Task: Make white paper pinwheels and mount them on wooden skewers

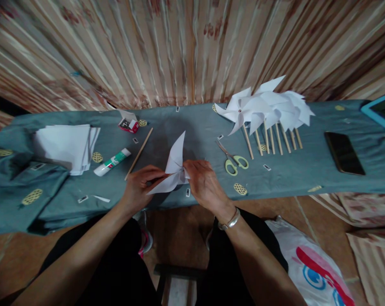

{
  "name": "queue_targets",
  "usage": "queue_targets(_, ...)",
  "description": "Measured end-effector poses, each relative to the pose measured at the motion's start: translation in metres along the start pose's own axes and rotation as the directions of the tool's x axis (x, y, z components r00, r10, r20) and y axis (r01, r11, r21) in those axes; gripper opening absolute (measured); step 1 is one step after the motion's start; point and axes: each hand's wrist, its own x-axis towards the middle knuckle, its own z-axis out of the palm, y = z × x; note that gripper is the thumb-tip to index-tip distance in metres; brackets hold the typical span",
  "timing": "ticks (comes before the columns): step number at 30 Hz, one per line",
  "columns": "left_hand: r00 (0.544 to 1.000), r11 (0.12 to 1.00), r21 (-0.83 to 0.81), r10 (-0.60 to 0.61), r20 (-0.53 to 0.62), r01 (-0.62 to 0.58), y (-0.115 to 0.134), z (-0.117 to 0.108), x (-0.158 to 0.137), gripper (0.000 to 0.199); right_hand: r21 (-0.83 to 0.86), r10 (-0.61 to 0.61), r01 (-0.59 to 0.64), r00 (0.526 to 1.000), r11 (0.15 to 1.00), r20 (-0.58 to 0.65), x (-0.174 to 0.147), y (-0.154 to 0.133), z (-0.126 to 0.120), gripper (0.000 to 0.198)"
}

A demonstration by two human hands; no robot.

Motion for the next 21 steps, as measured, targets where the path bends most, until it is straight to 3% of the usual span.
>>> queue_targets(13,0.997,0.995,0.057,0.079,-0.006,-0.079,0.0021,-0.0012,-0.0036,0.014,0.006,-0.023,0.023,1.0,1.0,-0.006,-0.001,0.0004,0.0036,0.019)
queue_targets(21,0.999,0.998,0.05,0.037,0.016,-0.038,0.0012,-0.0033,-0.0043,0.015,-0.006,-0.02,0.02,1.0,1.0,0.014,-0.0011,-0.0012,0.0043,0.018)
